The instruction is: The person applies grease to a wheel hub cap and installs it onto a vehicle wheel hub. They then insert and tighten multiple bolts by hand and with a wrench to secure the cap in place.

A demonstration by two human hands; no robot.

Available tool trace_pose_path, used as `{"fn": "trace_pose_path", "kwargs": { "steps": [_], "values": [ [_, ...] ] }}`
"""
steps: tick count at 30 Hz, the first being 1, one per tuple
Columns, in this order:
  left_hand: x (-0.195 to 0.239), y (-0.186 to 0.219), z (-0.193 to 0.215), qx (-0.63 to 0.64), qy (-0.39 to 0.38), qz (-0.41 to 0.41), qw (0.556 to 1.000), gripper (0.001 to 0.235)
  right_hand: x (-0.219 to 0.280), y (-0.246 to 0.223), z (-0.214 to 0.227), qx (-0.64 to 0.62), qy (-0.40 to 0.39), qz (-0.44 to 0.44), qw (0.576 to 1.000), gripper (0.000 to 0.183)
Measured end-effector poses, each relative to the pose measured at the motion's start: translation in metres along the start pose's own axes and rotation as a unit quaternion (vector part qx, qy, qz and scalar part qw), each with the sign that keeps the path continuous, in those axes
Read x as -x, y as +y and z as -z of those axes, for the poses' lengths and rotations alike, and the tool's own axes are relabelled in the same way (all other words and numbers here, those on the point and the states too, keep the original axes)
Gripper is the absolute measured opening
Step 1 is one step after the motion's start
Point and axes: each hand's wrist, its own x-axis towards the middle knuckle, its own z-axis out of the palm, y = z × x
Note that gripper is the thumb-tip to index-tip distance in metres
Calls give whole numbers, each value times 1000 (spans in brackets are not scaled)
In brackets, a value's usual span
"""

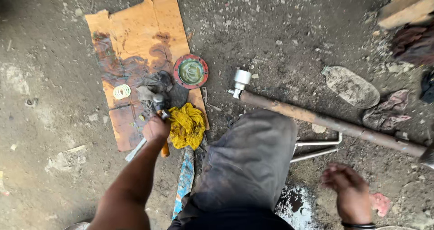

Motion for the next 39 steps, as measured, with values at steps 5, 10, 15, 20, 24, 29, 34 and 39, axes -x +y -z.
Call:
{"fn": "trace_pose_path", "kwargs": {
  "steps": [5,10,15,20,24,29,34,39],
  "values": [
    [1,-7,-25,-38,21,-57,997,54,-11,66,-2,53,-28,-36,998,28],
    [-1,-15,-24,-33,38,-55,997,48,-21,86,-11,74,-36,-34,996,27],
    [28,2,14,34,50,-92,994,42,-22,86,-1,101,-20,-15,995,26],
    [45,31,41,147,19,-178,973,44,-18,80,-4,89,-1,-28,996,27],
    [5,89,1,258,-123,-214,934,48,-12,72,-10,192,0,-24,981,26],
    [-30,167,-87,610,-332,-107,711,31,-8,67,-9,238,10,-25,971,25],
    [-27,192,-136,661,-421,32,621,38,-9,81,-2,210,16,-41,977,29],
    [1,185,-108,190,-151,-220,945,50,-13,102,-4,228,2,-57,972,32]
  ]
}}
